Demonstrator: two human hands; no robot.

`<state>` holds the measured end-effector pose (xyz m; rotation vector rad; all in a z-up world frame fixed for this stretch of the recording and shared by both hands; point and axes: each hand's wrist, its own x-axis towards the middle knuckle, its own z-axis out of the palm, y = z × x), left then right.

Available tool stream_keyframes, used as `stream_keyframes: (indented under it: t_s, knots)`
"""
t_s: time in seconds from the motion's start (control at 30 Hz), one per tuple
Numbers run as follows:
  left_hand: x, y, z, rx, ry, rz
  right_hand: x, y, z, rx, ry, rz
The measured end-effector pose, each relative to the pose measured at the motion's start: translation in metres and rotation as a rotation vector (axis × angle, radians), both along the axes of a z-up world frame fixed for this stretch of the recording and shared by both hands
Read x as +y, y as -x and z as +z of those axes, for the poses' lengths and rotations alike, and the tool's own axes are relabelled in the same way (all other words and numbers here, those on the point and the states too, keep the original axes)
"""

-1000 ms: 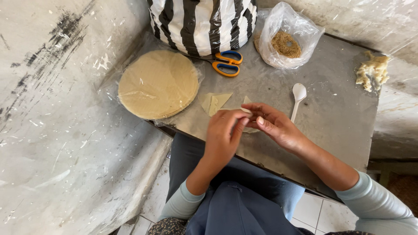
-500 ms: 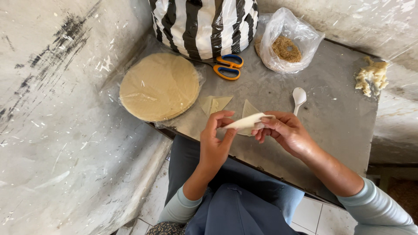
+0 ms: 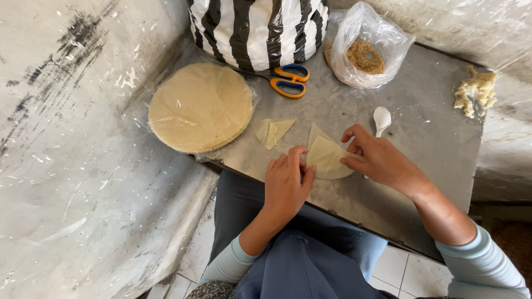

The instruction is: The person prepares small dough snacks by folding triangular dough sheets, adding filling with a spoon, and then peeling apart a stack of thin, circular dough sheets one by one.

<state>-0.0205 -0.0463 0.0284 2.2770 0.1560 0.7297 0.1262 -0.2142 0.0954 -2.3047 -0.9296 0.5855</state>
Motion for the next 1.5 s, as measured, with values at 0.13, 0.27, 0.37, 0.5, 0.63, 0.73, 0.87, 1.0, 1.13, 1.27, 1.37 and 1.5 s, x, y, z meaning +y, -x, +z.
stream_keyframes:
  t_s: [0.13,0.27,0.37,0.5,0.63,0.73,0.87,1.0,1.13,1.27,1.37,1.5]
  knots:
    - [0.000,0.000,-0.001,-0.011,-0.020,0.017,0.002,-0.001,0.001,0.015,0.017,-0.035]
    - [0.000,0.000,-0.002,-0.015,-0.038,0.023,0.003,-0.002,-0.006,0.009,0.007,-0.024]
    - [-0.001,0.001,-0.003,-0.007,-0.029,0.032,0.005,-0.002,-0.011,-0.044,-0.037,0.013]
    - [0.005,0.002,-0.001,-0.007,-0.005,0.037,0.006,0.000,-0.011,-0.073,0.048,0.006]
    - [0.041,-0.001,0.003,-0.031,-0.043,0.219,0.003,0.005,-0.009,-0.296,-0.013,0.063]
    - [0.058,-0.008,0.002,0.002,-0.109,0.286,0.005,0.007,-0.010,-0.366,-0.142,0.084]
    - [0.060,-0.023,-0.002,0.008,-0.219,0.307,0.008,0.008,-0.013,-0.357,-0.184,0.049]
    - [0.060,-0.028,-0.005,0.030,-0.172,0.312,0.007,0.008,-0.019,-0.390,-0.281,0.057]
    - [0.062,-0.021,0.002,-0.082,0.127,0.270,0.008,0.010,-0.026,-0.322,-0.287,0.031]
    - [0.052,-0.008,0.017,-0.264,0.375,0.195,0.006,0.018,-0.029,0.202,-0.382,0.072]
    - [0.029,0.004,0.026,-0.378,0.292,0.122,0.003,0.027,-0.030,0.549,-0.523,0.172]
    - [0.003,0.012,0.033,-0.421,-0.033,0.061,0.001,0.033,-0.036,0.752,-0.707,0.073]
